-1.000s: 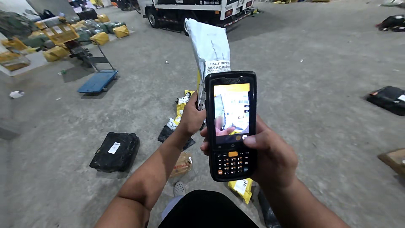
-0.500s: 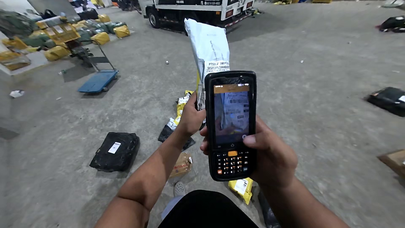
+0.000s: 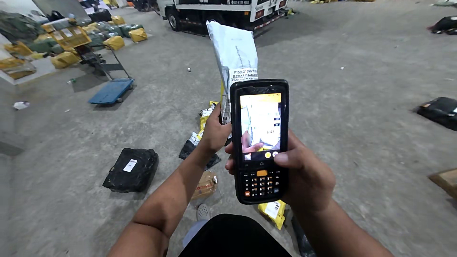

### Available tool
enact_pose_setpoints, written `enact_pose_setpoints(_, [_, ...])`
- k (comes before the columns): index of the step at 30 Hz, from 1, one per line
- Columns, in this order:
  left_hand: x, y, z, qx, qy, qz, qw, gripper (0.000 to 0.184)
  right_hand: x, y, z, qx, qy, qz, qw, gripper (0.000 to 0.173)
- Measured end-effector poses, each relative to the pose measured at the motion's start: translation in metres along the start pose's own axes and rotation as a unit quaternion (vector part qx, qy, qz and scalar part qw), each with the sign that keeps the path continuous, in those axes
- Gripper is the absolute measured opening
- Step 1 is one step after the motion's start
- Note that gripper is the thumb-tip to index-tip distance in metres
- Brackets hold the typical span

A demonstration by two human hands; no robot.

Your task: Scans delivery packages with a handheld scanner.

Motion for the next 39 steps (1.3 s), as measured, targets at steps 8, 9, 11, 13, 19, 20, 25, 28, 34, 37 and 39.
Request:
enact_pose_setpoints(8, [0.002,0.002,0.000,0.004,0.001,-0.014,1.000,0.070,0.003,-0.001,-0.003,0.007,0.012,-0.002,1.000,0.056])
enact_pose_setpoints(9, [0.002,0.002,-0.001,0.003,0.011,-0.008,1.000,0.070,0.003,-0.001,-0.004,0.009,0.013,-0.002,1.000,0.056])
enact_pose_setpoints(11, [0.001,0.002,-0.003,-0.003,0.029,0.003,1.000,0.070,0.004,-0.002,-0.006,0.012,0.013,0.001,1.000,0.057])
enact_pose_setpoints(13, [0.002,0.003,-0.004,-0.004,0.027,0.009,1.000,0.068,0.006,-0.003,-0.007,0.013,0.014,-0.001,1.000,0.059])
enact_pose_setpoints(19, [0.011,0.007,-0.006,-0.007,0.025,0.020,0.999,0.068,0.009,-0.005,-0.010,0.015,0.019,-0.010,1.000,0.055])
enact_pose_setpoints(20, [0.013,0.007,-0.006,-0.008,0.021,0.019,1.000,0.069,0.009,-0.006,-0.010,0.017,0.021,-0.009,1.000,0.054])
enact_pose_setpoints(25, [0.014,0.007,-0.004,-0.012,0.016,0.009,1.000,0.069,0.009,-0.007,-0.009,0.018,0.019,-0.002,1.000,0.054])
enact_pose_setpoints(28, [0.016,0.008,-0.003,-0.016,0.025,0.016,0.999,0.068,0.009,-0.006,-0.009,0.016,0.013,-0.007,1.000,0.056])
enact_pose_setpoints(34, [0.019,0.010,0.000,-0.011,0.018,0.030,0.999,0.069,0.008,-0.007,-0.007,0.019,0.012,-0.007,1.000,0.055])
enact_pose_setpoints(37, [0.057,0.017,0.028,-0.001,-0.022,0.018,1.000,0.065,0.008,-0.007,-0.007,0.028,0.006,-0.005,1.000,0.056])
enact_pose_setpoints(39, [0.060,0.018,0.032,0.002,-0.024,0.025,0.999,0.064,0.008,-0.008,-0.007,0.030,0.008,-0.008,0.999,0.056])
Point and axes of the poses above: each hand's wrist, its own z-axis towards the middle knuckle, its own y-axis out of the back of the hand, x = y × z, the point moved 2 cm from there along z, towards the middle knuckle, and after that the axes turned 2 degrees about z, right-handed, at the moved point
